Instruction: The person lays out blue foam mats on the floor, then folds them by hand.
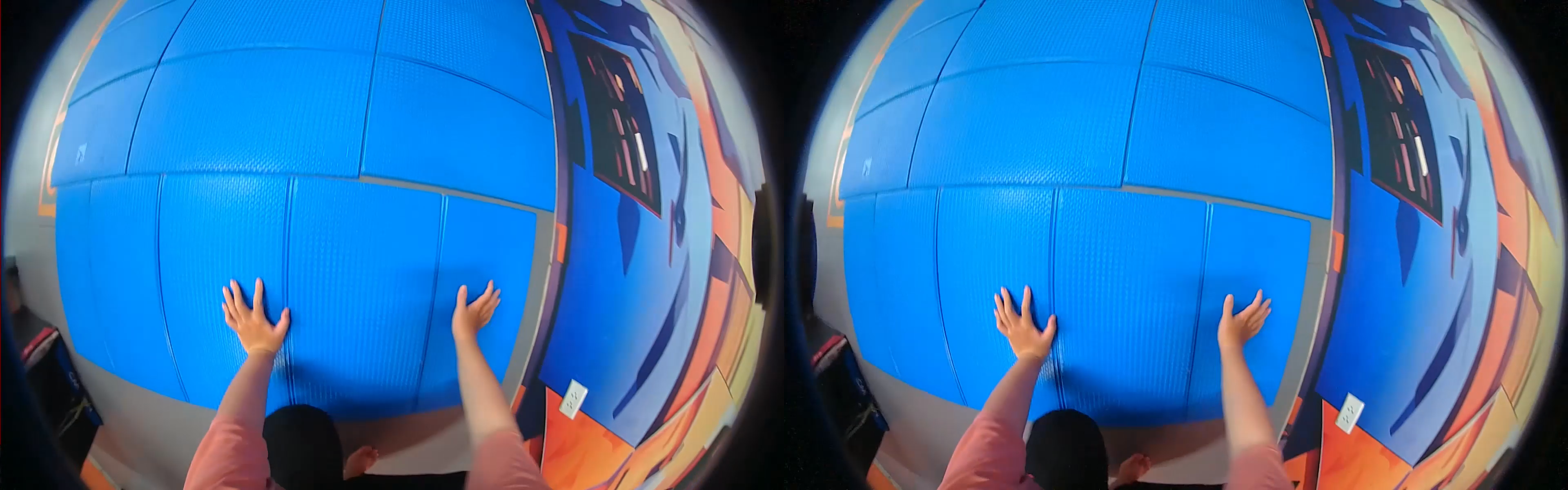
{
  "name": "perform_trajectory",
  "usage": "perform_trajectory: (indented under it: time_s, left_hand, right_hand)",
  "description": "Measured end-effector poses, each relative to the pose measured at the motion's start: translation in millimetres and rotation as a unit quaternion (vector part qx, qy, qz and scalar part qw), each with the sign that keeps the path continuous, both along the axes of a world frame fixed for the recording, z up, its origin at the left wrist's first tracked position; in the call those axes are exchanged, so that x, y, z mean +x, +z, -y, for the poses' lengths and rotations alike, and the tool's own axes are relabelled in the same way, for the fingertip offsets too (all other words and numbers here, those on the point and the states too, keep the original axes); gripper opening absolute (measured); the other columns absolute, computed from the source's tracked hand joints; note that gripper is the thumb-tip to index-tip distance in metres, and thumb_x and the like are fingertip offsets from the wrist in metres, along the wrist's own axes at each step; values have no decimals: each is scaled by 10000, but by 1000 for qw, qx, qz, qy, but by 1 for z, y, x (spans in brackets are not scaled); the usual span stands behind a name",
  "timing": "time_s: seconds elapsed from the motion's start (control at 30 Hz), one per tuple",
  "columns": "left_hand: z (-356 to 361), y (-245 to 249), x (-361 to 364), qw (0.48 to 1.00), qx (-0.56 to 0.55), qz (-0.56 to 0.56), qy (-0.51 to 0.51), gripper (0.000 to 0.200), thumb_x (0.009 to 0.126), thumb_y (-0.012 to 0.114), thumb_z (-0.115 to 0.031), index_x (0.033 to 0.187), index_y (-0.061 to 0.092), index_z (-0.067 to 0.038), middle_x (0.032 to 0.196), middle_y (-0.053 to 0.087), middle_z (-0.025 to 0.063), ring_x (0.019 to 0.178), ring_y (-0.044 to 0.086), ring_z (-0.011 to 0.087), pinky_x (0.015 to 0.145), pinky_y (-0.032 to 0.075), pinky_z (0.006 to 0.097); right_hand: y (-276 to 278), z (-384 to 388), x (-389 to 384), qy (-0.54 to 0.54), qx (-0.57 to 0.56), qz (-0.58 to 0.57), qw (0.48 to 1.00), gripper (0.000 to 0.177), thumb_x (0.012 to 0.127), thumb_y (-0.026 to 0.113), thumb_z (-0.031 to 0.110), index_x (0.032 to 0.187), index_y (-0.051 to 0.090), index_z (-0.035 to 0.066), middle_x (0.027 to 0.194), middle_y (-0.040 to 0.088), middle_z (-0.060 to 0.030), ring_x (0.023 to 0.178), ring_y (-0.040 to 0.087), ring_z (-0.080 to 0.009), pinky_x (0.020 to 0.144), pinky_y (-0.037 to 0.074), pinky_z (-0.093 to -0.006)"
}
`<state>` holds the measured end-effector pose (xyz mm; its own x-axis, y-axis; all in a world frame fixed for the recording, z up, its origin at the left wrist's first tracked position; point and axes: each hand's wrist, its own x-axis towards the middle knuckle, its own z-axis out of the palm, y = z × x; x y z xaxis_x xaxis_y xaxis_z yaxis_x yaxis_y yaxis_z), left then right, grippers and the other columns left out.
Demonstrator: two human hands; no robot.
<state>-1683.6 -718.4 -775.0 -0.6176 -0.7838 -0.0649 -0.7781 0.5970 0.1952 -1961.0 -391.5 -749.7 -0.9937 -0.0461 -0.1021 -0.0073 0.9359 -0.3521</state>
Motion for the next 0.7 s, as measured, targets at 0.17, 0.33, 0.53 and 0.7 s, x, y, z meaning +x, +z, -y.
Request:
perform_trajectory:
  time_s: [0.17,0.33,0.53,0.7]
  left_hand:
    - [-8,-3,25,996,15,65,-54,858,777,680,-469,1547,416,-196,1658,197,242,1530,141,481,1184,140,648]
    - [3,-35,6,994,-51,44,-80,870,825,604,-498,1578,340,-151,1661,181,253,1527,139,497,1175,147,654]
    - [5,-42,11,996,-53,28,-68,825,872,496,-590,1564,339,-169,1646,192,280,1511,159,527,1160,150,683]
    - [5,-40,13,997,-50,41,-52,832,885,472,-650,1562,351,-182,1640,212,281,1504,178,530,1153,167,677]
  right_hand:
    - [-31,0,6,-112,203,0,973,817,944,600,514,1606,261,174,1657,176,-232,1537,140,-426,1200,121,-638]
    - [-46,6,-28,-90,170,-13,981,882,901,605,550,1612,252,165,1657,167,-232,1539,111,-447,1200,106,-644]
    - [-51,6,-31,-69,177,1,982,882,932,451,665,1600,280,116,1661,151,-239,1535,118,-460,1187,117,-654]
    - [-52,8,-27,-51,180,-16,982,889,955,398,692,1607,258,105,1663,151,-247,1527,140,-469,1172,138,-658]
